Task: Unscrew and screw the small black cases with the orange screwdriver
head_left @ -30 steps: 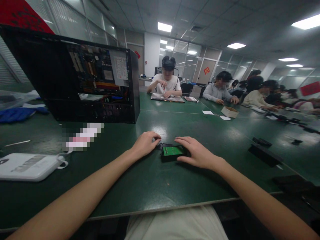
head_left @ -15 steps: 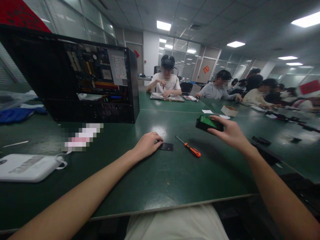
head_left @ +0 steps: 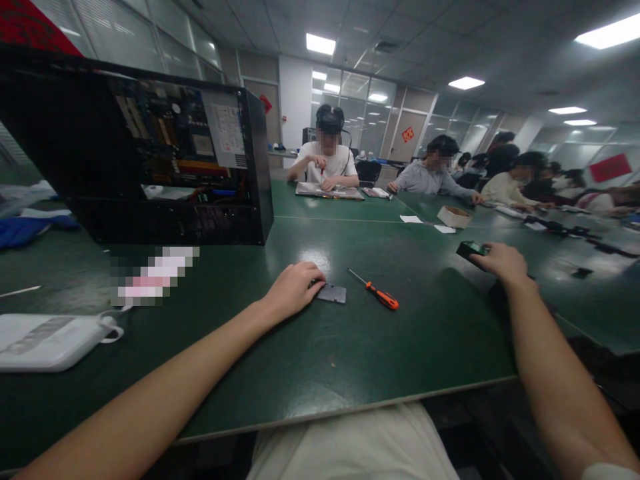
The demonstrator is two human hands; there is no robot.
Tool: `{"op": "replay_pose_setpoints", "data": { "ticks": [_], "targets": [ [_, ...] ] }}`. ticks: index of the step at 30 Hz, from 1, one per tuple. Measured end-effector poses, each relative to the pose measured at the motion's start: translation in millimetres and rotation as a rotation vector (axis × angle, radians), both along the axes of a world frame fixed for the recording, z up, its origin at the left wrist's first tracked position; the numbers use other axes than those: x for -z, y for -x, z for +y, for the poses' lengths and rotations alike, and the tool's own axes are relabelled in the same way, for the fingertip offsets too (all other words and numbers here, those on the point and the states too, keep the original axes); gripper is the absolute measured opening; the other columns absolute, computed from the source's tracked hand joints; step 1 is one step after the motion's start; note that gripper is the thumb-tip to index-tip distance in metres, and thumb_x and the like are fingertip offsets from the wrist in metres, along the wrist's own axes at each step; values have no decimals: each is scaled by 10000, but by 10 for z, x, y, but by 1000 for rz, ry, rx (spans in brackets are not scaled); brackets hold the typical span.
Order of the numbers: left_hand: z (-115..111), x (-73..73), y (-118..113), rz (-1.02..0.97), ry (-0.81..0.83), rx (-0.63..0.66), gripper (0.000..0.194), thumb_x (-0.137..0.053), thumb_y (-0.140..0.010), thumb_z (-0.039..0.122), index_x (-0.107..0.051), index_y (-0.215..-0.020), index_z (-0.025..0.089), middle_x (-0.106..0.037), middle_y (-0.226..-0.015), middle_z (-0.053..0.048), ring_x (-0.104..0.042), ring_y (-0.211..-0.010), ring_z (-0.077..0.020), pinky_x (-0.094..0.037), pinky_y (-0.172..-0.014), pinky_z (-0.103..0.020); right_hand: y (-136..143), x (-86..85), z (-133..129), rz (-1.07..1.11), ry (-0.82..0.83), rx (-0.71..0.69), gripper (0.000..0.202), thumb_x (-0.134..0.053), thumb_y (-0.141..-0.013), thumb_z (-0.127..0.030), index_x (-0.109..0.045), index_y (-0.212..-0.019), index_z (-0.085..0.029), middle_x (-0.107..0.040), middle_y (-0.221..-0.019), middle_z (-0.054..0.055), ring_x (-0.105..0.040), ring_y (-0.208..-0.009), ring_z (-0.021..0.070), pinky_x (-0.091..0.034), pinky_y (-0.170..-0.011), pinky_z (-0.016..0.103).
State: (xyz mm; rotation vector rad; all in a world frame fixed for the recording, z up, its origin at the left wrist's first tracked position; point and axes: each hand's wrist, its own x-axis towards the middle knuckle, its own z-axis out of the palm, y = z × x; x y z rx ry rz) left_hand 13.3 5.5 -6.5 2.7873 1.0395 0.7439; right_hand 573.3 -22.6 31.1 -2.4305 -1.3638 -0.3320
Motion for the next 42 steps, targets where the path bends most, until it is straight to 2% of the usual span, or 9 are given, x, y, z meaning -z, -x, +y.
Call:
{"op": "replay_pose_setpoints", "data": {
  "ticks": [6,12,15,18,21,25,29,34,42],
  "targets": [
    [-40,-6,-17,-20,-19,17,146,-642,-983,223,-783,-993,185,-741,-1023,-89,-663,-999,-253,-517,-896,-378,22,43,-31,58,121,125,467,-729,-783,-457,-768,-1115,-130,-714,-1087,292,-689,-980,431,-513,-761,482],
    [-48,1,-12,-126,-33,53,109,-651,-979,215,-758,-976,193,-746,-1050,-69,-659,-1020,-252,-511,-921,-394,333,-78,-84,123,37,57,297,-732,-771,-316,-757,-1005,-134,-701,-1135,292,-638,-1136,474,-488,-912,615],
    [-77,-5,-25,-232,-5,105,118,-619,-999,206,-734,-994,183,-733,-1055,-70,-672,-1021,-236,-515,-938,-380,817,-162,-66,130,-130,-173,411,-638,-880,-332,-695,-1247,-154,-583,-1419,265,-477,-1381,442,-360,-1114,644],
    [-154,-36,-49,-311,16,171,127,-593,-1013,203,-717,-1028,183,-722,-1058,-69,-683,-1007,-217,-524,-933,-357,1608,-124,-46,262,-170,-542,445,-508,-997,-460,-666,-1325,-203,-651,-1375,156,-611,-1252,292,-471,-1095,471],
    [-260,-75,-66,-337,5,224,153,-565,-1031,217,-710,-1075,191,-716,-1089,-78,-675,-1038,-217,-526,-956,-357,2489,1,-115,476,-22,-889,556,-413,-1029,-628,-719,-1272,-231,-747,-1201,91,-714,-1003,210,-584,-883,348],
    [-373,-101,-74,-380,-52,262,174,-557,-1035,234,-718,-1096,208,-711,-1112,-86,-655,-1072,-226,-523,-982,-382,3222,97,-284,1227,458,-1205,615,-513,-971,-700,-755,-1137,-160,-777,-962,105,-726,-839,207,-585,-745,318],
    [-408,-104,-97,-519,68,199,145,-663,-973,253,-732,-1086,194,-728,-1031,-70,-673,-940,-206,-544,-863,-342,3279,91,-364,1553,497,-1154,462,-677,-923,-596,-758,-1049,-159,-781,-966,95,-655,-676,131,-543,-660,251],
    [-401,-121,-130,-578,370,236,183,-675,-946,225,-751,-1110,193,-751,-1060,-60,-691,-952,-200,-526,-789,-296,3131,100,-355,1510,396,-1141,425,-754,-894,-521,-784,-1040,-123,-770,-967,96,-654,-765,111,-500,-695,203],
    [-445,-165,-138,-537,344,314,163,-645,-960,229,-782,-1046,210,-688,-1062,-75,-645,-986,-205,-513,-849,-320,3100,116,-349,1536,424,-1093,385,-841,-828,-441,-761,-1100,-180,-773,-1017,76,-738,-926,166,-554,-794,251]
  ]
}}
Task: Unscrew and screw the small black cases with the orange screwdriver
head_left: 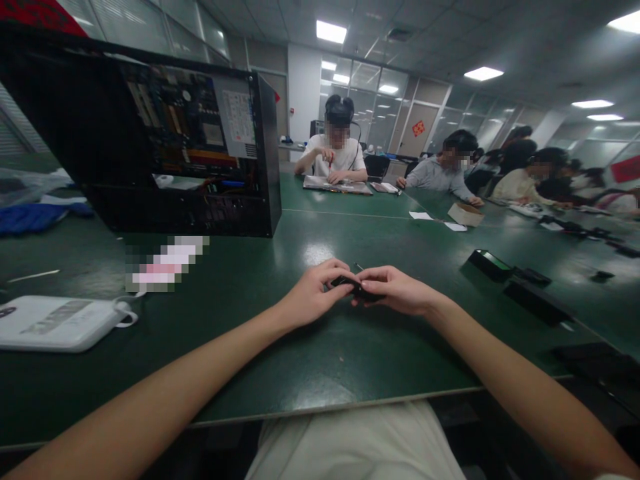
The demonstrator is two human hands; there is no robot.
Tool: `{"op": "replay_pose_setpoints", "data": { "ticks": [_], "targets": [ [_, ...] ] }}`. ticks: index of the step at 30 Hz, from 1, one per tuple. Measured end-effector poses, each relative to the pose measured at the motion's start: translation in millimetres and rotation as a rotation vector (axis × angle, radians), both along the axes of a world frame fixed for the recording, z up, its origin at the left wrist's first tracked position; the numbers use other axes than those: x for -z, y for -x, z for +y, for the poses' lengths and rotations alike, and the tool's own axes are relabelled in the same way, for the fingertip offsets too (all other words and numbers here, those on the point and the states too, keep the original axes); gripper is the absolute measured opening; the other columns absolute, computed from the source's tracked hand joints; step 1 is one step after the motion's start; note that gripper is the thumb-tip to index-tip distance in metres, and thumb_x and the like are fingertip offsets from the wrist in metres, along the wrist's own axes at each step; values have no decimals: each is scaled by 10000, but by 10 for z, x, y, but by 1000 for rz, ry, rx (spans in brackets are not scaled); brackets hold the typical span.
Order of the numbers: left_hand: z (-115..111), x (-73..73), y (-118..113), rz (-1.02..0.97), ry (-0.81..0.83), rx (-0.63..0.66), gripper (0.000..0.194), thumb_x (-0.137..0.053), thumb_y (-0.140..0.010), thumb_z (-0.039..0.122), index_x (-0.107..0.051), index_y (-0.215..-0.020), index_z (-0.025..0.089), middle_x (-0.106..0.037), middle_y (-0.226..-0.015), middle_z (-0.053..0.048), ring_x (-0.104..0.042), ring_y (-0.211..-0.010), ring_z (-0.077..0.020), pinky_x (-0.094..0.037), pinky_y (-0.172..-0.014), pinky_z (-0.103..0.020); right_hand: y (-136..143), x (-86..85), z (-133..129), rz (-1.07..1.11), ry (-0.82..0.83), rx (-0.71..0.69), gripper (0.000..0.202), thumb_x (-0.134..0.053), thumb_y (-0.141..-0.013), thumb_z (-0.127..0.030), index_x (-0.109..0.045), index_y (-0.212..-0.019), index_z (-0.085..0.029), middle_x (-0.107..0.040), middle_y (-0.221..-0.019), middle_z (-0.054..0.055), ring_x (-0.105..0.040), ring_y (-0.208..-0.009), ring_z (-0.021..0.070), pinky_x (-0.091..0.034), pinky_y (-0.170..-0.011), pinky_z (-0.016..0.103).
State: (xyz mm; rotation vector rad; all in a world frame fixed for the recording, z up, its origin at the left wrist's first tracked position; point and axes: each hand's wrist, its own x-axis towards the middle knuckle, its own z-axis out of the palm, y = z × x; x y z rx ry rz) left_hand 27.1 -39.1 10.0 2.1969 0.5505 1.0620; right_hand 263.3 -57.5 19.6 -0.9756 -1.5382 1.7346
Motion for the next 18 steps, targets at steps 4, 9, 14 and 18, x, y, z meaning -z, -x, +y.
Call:
{"op": "replay_pose_setpoints", "data": {
  "ticks": [4,9,14,18],
  "targets": [
    [-38,-27,1,-10,-12,32,163,-624,-970,233,-775,-1024,207,-663,-1045,-75,-636,-991,-206,-513,-906,-340,18,16,-34,2,-19,-43,392,-844,-818,-445,-754,-1097,-185,-775,-1016,76,-753,-925,183,-591,-851,314],
    [-65,-7,-13,5,-21,-24,201,-610,-970,242,-754,-1109,230,-652,-1131,-78,-633,-996,-200,-525,-867,-324,-19,-44,-23,-345,-355,43,415,-715,-882,-560,-764,-1127,-229,-783,-1041,64,-754,-926,225,-604,-882,399],
    [13,84,-21,-56,21,-247,434,-631,-959,275,-587,-1389,232,-641,-1272,-100,-642,-987,-205,-540,-788,-320,-815,-475,122,-874,-653,501,414,-673,-911,-503,-766,-1227,-252,-733,-1270,98,-671,-1155,301,-488,-1045,420],
    [27,120,-46,-13,7,-239,338,-599,-979,268,-629,-1312,215,-663,-1218,-90,-652,-982,-205,-538,-786,-322,-1875,-676,173,-1263,-580,1052,500,-569,-940,-376,-720,-1300,-64,-646,-1289,349,-588,-1230,450,-388,-1029,574]
  ]
}}
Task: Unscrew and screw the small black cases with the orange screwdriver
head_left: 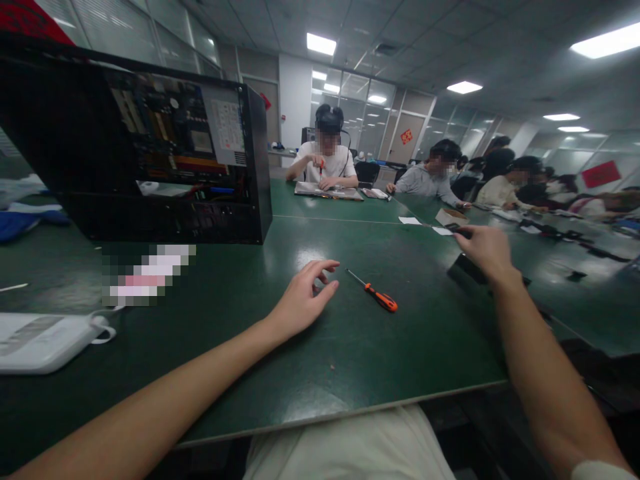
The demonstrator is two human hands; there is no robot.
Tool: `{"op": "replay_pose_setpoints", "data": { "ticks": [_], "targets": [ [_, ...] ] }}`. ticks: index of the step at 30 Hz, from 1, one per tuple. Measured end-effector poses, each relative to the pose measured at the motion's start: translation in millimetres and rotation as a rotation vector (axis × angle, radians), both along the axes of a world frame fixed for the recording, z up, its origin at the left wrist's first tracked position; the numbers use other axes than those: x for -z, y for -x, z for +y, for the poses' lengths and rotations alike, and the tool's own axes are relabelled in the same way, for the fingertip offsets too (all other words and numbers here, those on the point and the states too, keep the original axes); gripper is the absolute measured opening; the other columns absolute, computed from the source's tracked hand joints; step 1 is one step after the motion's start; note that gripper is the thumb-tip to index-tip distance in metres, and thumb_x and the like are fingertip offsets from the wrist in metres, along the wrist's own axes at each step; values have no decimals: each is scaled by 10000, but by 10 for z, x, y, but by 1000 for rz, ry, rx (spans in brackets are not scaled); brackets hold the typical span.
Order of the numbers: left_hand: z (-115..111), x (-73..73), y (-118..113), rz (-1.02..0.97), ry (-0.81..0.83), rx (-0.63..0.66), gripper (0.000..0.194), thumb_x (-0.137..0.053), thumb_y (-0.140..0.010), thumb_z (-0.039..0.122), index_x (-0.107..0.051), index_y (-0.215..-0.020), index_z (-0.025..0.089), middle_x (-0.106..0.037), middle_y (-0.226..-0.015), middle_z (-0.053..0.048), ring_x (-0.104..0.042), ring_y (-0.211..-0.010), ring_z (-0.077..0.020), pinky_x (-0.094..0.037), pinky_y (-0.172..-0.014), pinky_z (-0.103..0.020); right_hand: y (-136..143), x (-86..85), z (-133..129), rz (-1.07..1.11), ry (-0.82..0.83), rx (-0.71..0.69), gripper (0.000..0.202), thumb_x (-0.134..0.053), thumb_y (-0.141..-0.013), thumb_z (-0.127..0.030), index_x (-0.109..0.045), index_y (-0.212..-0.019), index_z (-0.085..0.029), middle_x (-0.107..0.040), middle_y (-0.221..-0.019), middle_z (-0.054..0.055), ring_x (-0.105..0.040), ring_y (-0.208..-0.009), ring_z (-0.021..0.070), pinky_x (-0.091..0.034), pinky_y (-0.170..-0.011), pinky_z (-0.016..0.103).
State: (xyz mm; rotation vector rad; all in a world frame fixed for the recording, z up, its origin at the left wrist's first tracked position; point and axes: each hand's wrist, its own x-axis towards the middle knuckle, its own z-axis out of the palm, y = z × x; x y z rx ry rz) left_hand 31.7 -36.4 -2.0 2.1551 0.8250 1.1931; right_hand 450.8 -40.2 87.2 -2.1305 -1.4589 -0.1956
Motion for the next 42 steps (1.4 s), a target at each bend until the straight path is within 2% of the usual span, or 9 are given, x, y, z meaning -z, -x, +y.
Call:
{"op": "replay_pose_setpoints", "data": {
  "ticks": [2,4,9,16,21,23,28,34,42],
  "targets": [
    [-31,3,-29,29,-18,36,312,-598,-978,253,-645,-1285,218,-665,-1207,-85,-654,-985,-202,-539,-798,-321,-444,58,-14,-44,26,208,496,-573,-914,-361,-751,-1225,-19,-652,-1210,400,-616,-1157,477,-426,-932,578],
    [-67,2,-56,46,-36,76,301,-603,-973,242,-655,-1268,221,-664,-1200,-83,-654,-989,-201,-543,-813,-323,-756,192,-19,-55,87,308,461,-621,-870,-379,-791,-1152,-58,-703,-1114,354,-666,-1039,450,-473,-834,525],
    [-87,-4,-49,88,-64,91,276,-603,-975,244,-680,-1240,231,-664,-1213,-82,-658,-998,-206,-549,-857,-342,-1080,512,88,-85,165,335,433,-634,-857,-464,-820,-1105,-162,-748,-1049,246,-695,-888,350,-496,-751,422],
    [-46,21,-11,81,-74,76,245,-599,-976,235,-700,-1198,218,-666,-1209,-81,-665,-975,-197,-538,-948,-371,-1236,597,182,-103,273,287,382,-643,-894,-438,-805,-1117,-174,-747,-1101,226,-681,-961,335,-471,-790,412],
    [-69,16,-27,75,-72,100,231,-601,-975,226,-706,-1181,214,-665,-1198,-77,-663,-971,-193,-541,-963,-368,-1266,624,213,-121,344,283,335,-617,-985,-477,-709,-1186,-224,-709,-1161,103,-670,-1037,216,-528,-915,379],
    [-75,6,-27,75,-74,103,233,-601,-974,222,-707,-1182,213,-665,-1196,-80,-662,-973,-196,-540,-971,-373,-1259,625,227,-116,367,286,317,-620,-1001,-472,-684,-1201,-234,-679,-1219,91,-659,-1090,199,-543,-946,369],
    [-72,1,-25,73,-77,104,222,-601,-972,205,-712,-1164,204,-668,-1171,-82,-658,-961,-193,-530,-972,-376,-1240,605,257,-93,404,289,304,-641,-1000,-416,-669,-1245,-238,-645,-1301,95,-644,-1151,217,-559,-958,376],
    [-74,3,-29,86,-82,112,210,-602,-973,198,-719,-1147,199,-665,-1189,-79,-655,-989,-193,-525,-957,-366,-1272,600,320,-88,436,265,381,-659,-989,-402,-636,-1295,-176,-642,-1295,98,-652,-1134,239,-575,-947,430],
    [-80,1,-49,75,-81,116,216,-601,-970,193,-714,-1154,193,-666,-1189,-84,-651,-965,-190,-526,-944,-374,-1329,591,345,-125,444,235,356,-641,-1001,-398,-647,-1274,-169,-651,-1287,102,-654,-1130,230,-569,-966,445]
  ]
}}
